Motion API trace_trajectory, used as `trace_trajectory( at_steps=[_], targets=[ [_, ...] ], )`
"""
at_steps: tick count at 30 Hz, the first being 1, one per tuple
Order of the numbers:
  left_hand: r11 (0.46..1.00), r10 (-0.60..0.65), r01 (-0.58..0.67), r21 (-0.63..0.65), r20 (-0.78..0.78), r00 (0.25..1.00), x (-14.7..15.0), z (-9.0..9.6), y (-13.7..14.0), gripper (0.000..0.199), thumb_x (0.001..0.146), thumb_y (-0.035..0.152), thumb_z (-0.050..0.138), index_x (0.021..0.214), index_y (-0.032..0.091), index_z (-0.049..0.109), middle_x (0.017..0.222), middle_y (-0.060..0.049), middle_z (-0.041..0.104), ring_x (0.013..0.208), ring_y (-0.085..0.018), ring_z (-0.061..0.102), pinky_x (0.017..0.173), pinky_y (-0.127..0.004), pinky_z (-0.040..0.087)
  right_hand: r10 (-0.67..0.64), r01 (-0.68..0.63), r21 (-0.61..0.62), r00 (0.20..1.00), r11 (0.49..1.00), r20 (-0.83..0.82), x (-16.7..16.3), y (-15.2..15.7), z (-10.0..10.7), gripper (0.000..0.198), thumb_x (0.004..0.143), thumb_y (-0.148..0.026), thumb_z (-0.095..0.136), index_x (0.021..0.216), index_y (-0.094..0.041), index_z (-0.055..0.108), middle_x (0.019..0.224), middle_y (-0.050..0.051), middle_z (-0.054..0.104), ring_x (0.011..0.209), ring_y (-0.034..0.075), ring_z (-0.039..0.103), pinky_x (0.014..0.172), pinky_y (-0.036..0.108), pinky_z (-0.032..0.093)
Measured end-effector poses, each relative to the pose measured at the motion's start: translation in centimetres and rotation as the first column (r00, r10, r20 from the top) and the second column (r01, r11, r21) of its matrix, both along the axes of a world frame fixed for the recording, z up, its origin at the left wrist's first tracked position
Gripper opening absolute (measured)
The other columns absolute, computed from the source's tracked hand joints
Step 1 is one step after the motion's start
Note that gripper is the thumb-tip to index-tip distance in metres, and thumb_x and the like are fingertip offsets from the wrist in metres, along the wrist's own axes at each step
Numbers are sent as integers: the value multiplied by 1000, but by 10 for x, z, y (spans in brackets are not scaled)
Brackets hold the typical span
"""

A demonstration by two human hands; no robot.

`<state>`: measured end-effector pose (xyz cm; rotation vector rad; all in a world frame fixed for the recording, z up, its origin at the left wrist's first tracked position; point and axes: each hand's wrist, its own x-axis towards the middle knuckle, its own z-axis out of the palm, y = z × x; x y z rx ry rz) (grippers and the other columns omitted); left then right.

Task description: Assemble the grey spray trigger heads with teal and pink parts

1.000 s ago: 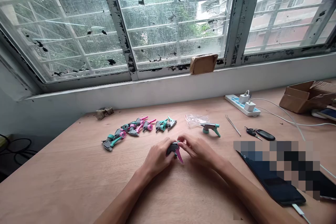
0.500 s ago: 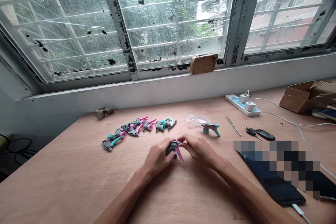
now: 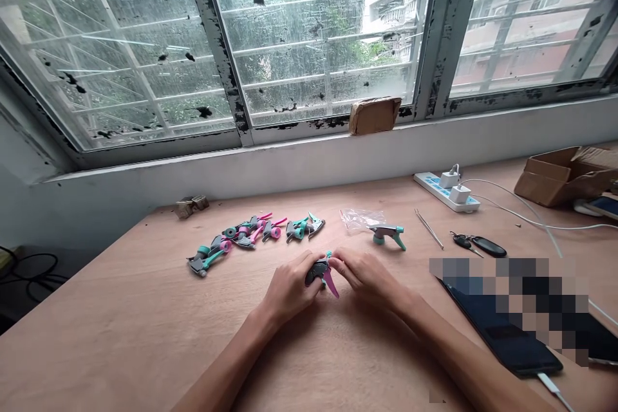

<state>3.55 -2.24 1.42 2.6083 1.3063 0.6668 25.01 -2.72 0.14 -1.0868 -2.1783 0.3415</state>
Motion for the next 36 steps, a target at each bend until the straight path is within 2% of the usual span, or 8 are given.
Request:
trace_trajectory(
  at_steps=[3,5,11,18,22,27,36],
  targets=[
    [1000,2,-2,-5,6,1000,-1,2,0,47,85,15,60,131,24,63,118,-5,75,98,-25,72,79,-32,53,62,-59,39,994,997,-86,0,-1,1,21,108,-30,45,122,-21,58,102,7,74,82,20,70,69,29,48],
    [1000,-11,12,-18,51,999,-1,3,0,45,84,13,60,127,23,64,117,-6,75,100,-25,71,81,-32,53,100,-93,69,990,993,-102,0,-1,1,23,107,-26,47,126,-21,58,109,9,74,86,21,71,70,29,50],
    [997,-46,54,-57,128,991,-1,4,1,45,80,11,58,124,22,65,116,-7,75,103,-25,70,87,-33,52,130,-117,91,980,989,-148,2,1,-2,18,105,-21,51,118,-22,63,108,8,75,89,22,71,73,31,53],
    [986,-98,124,-111,210,973,-1,7,-2,46,77,10,58,120,22,69,106,-3,78,91,-22,70,80,-30,51,150,-122,219,982,968,-114,6,2,-2,22,107,-23,48,114,-24,69,103,7,75,87,19,71,74,29,54],
    [981,-120,150,-126,219,968,-1,8,-3,49,76,8,57,123,22,69,109,-3,78,94,-22,70,81,-30,50,143,-129,218,989,967,-48,8,1,0,25,108,-23,45,115,-24,69,105,7,74,87,18,71,73,27,51],
    [978,-144,169,-126,186,972,-3,10,-3,48,77,10,58,122,23,69,111,-3,78,94,-22,71,81,-30,50,112,-112,201,994,973,12,8,0,0,23,108,-27,46,111,-22,68,97,6,72,79,20,68,66,28,47],
    [977,-141,167,-136,177,974,-4,7,-2,47,79,11,58,124,21,67,111,-4,77,94,-22,70,81,-30,50,118,-117,150,993,982,1,8,2,-1,21,108,-28,46,112,-23,66,97,6,73,80,20,69,66,28,45]
  ],
)
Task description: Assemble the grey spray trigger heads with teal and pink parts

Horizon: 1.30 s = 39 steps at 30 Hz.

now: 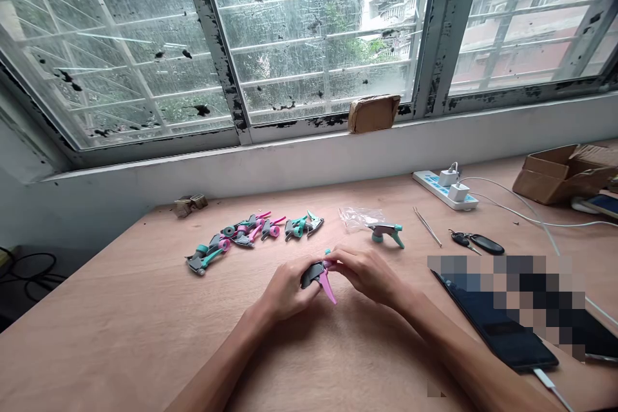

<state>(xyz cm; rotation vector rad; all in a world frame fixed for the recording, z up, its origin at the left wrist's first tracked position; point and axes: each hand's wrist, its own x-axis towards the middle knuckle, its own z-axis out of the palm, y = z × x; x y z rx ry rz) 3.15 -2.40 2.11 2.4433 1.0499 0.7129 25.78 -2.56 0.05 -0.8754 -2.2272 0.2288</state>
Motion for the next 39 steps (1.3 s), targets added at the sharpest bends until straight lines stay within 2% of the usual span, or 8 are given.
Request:
trace_trajectory(
  at_steps=[3,10,15,17,21,27,33,39],
  targets=[
    [1000,19,-19,13,-18,1000,0,-1,0,44,80,12,58,122,20,68,110,-5,77,94,-23,71,81,-31,50,-23,23,-1,1000,1000,4,-1,-2,2,22,109,-31,45,108,-21,65,95,6,72,77,20,67,65,29,42],
    [997,25,-20,80,-66,997,3,1,-4,47,79,12,58,124,20,67,113,-7,78,96,-24,73,81,-31,52,-51,53,-33,996,998,68,-7,-5,6,38,111,-37,33,84,-21,55,81,3,64,67,17,56,60,29,33],
    [991,30,-13,135,-124,992,2,0,-3,48,78,12,58,124,21,66,116,-6,77,100,-26,73,83,-33,53,-56,66,-236,997,969,49,-13,-5,3,44,112,-35,29,76,-22,51,77,2,66,69,18,59,64,29,36],
    [988,36,-10,157,-162,986,0,-1,-1,47,79,12,58,124,21,66,115,-6,77,98,-27,73,80,-34,54,-81,100,-260,993,960,81,-16,-6,1,44,112,-34,29,77,-22,52,79,3,68,72,19,61,65,29,35],
    [981,76,-45,187,-162,984,-4,-2,4,46,81,14,59,126,20,65,115,-7,77,99,-28,74,81,-35,55,-157,170,-202,984,965,80,-19,-6,-1,37,112,-36,33,85,-22,54,83,3,69,72,20,62,63,30,33],
    [977,81,-49,206,-147,986,-8,-2,9,45,82,14,59,126,21,65,117,-7,77,99,-26,74,82,-33,54,-86,73,-173,994,982,-72,-16,-4,1,13,108,-30,47,106,-22,58,98,3,70,75,18,63,66,28,40],
    [981,64,-37,188,-142,988,-8,0,9,43,83,14,60,124,23,66,114,-6,77,98,-26,73,82,-32,53,-66,54,-143,995,988,-77,-13,-2,-2,5,104,-25,55,107,-21,58,95,3,70,72,17,63,64,27,41],
    [992,-12,27,126,-113,994,-9,-2,9,44,80,9,58,122,23,67,107,-4,77,91,-22,70,79,-29,51,-78,79,-73,997,994,19,-13,-2,-2,3,103,-21,56,100,-21,57,92,3,69,72,17,63,60,27,36]
  ],
)
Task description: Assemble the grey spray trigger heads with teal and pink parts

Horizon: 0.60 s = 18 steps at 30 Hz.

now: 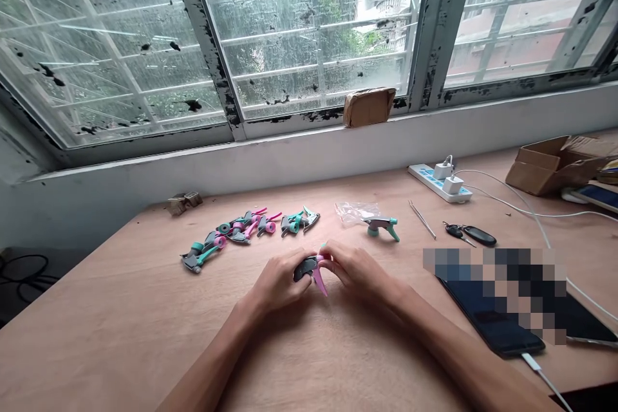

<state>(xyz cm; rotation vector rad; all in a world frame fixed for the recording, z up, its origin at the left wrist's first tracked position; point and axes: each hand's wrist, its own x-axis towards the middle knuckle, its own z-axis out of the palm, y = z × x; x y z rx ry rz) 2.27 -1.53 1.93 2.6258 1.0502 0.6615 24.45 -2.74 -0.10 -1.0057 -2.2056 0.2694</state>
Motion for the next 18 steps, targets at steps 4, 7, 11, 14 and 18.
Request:
trace_trajectory(
  at_steps=[4,7,11,14,18],
  targets=[
    [999,-28,29,-18,30,999,1,-3,1,44,82,10,57,124,19,66,105,-6,76,89,-21,69,78,-29,51,-5,-4,89,995,996,99,0,-1,1,12,106,-20,47,97,-20,55,92,3,65,68,16,58,57,28,30],
    [999,-41,41,10,38,998,2,-4,0,47,83,11,58,129,18,64,108,-8,76,90,-22,70,77,-30,52,-13,-3,117,990,993,138,0,-1,0,20,108,-23,41,94,-20,55,89,3,64,66,16,55,57,29,27],
    [997,-62,59,48,57,996,3,-5,-1,51,84,11,58,134,18,61,119,-9,75,98,-22,71,82,-30,54,-12,9,41,996,999,84,-1,-3,2,29,109,-29,38,86,-20,54,81,2,61,64,16,52,58,29,27],
    [994,-49,43,99,58,997,2,-5,-2,51,84,11,58,135,19,61,121,-9,75,100,-23,72,82,-31,55,31,-44,-162,996,986,-85,-1,-5,8,40,110,-36,35,77,-21,51,73,-1,56,64,15,50,60,27,31],
    [984,13,-15,180,14,1000,0,-3,0,49,85,13,59,133,19,62,105,-8,78,85,-24,73,72,-32,54,66,-100,-256,988,961,-137,0,-4,10,44,111,-40,35,75,-21,52,74,-2,59,68,15,53,62,25,34]
  ],
)
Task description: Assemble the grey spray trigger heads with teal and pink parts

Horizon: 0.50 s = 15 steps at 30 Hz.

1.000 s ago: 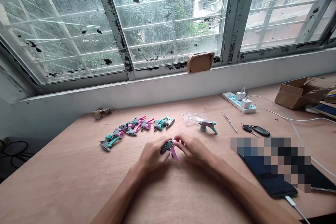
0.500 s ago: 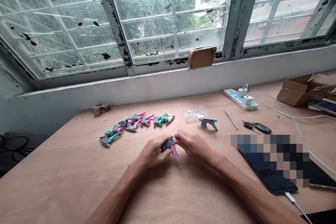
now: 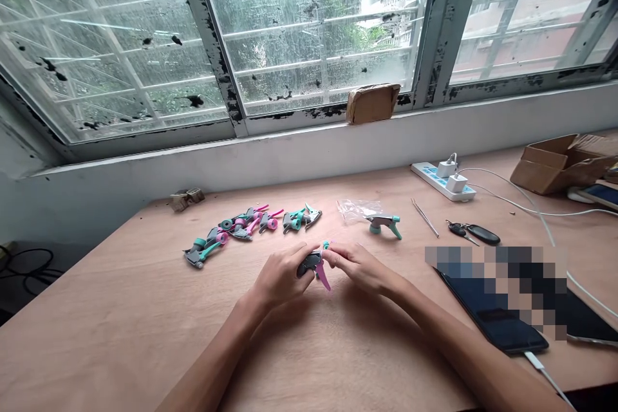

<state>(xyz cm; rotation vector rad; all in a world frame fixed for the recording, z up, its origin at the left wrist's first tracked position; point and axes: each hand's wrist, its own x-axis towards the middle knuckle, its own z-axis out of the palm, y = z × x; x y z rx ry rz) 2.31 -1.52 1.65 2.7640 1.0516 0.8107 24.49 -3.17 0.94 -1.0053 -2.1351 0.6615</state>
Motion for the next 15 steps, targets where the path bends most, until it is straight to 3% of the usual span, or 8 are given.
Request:
trace_trajectory(
  at_steps=[4,8,11,15],
  targets=[
    [996,-27,34,-88,75,997,0,0,2,51,82,10,60,132,19,63,111,-8,77,88,-21,71,78,-30,53,-146,110,239,980,965,136,0,4,-9,38,111,-39,34,88,-21,57,81,1,66,68,16,56,61,28,30],
    [960,-84,133,-245,201,976,6,2,-1,44,82,9,57,123,19,69,96,-2,75,80,-16,66,73,-25,49,-172,64,437,962,897,213,1,8,-12,40,112,-40,29,93,-20,58,86,5,67,72,17,58,60,29,30],
    [915,-92,170,-367,221,971,12,9,-6,37,79,6,53,109,16,73,77,2,67,66,-12,57,62,-21,43,-167,12,501,949,865,267,2,9,-11,46,113,-39,24,90,-19,58,83,5,66,67,16,56,56,30,27],
    [866,-91,181,-466,208,974,15,19,-12,30,75,6,50,93,15,73,69,5,57,62,-10,50,57,-21,38,-157,7,510,955,860,252,-1,9,-12,52,112,-42,22,84,-19,59,76,6,65,60,16,54,54,31,25]
  ],
)
